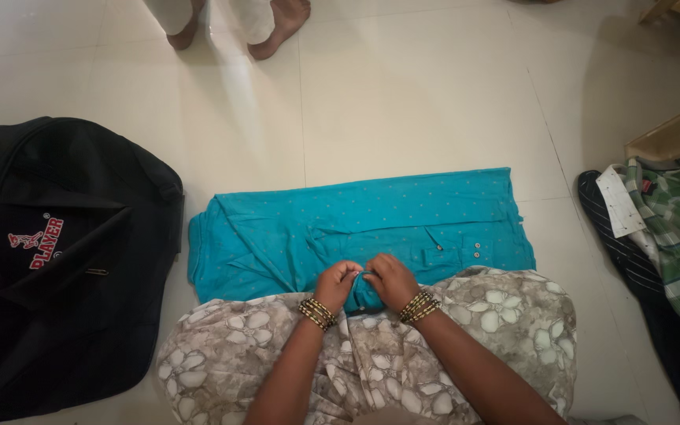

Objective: The person folds a teal-colored shirt by smoothing it out, folding the sides toward the center, and then folding it in half before placing it inside a black bag.

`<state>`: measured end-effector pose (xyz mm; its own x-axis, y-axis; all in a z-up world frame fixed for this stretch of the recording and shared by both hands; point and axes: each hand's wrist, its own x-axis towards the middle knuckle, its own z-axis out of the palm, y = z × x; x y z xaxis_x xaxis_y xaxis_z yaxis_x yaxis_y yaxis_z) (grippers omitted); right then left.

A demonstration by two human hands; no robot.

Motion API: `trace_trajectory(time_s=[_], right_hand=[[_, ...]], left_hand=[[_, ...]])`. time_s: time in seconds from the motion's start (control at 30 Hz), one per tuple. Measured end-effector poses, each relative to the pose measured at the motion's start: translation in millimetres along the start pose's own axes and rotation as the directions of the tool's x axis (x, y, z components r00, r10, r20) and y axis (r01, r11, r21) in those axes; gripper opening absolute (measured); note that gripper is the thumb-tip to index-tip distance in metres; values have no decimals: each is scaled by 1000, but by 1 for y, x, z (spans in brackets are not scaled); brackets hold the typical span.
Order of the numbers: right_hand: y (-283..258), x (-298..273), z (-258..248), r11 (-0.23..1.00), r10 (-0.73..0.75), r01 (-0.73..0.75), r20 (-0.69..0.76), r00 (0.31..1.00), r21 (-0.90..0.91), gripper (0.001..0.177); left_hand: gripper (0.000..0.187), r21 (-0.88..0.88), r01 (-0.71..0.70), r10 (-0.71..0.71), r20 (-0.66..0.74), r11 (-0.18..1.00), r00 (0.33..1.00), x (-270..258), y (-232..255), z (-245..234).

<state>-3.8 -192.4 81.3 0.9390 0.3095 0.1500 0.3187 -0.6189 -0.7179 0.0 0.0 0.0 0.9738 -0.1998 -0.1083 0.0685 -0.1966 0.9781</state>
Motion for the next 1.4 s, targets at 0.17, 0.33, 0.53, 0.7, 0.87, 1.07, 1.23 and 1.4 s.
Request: trace_trajectory(time_s=[0.17,0.33,0.53,0.7,0.87,1.07,1.23,1.4], right_hand=[[-2,0,1,999,-44,43,-18,999,-28,18],[-3,2,0,993,-113,112,-41,993,-38,17],[0,1,3,990,-137,135,-56,989,-35,18],[3,1,3,995,-99,99,-66,993,-3,21],[4,2,2,999,-20,20,-5,1000,41,21],[3,2,-1,997,-69,68,-30,997,-26,19],[-3,0,-3,992,-113,110,-58,992,-57,18],[-6,1,-3,954,-238,221,-63,969,-203,21]], left_hand=[[14,-13,4,-4,-20,1000,1000,-2,17,-3],[14,14,35,-34,-50,999,998,-3,22,-2],[12,141,46,-33,-90,989,995,-3,24,0],[11,171,49,-32,-99,984,995,-4,27,0],[10,162,-59,81,-130,985,988,-5,27,0],[11,26,21,-20,-54,999,998,-1,12,-2],[14,-242,167,-164,31,956,986,5,-21,-1],[13,-553,325,-295,146,767,944,9,-34,-2]])
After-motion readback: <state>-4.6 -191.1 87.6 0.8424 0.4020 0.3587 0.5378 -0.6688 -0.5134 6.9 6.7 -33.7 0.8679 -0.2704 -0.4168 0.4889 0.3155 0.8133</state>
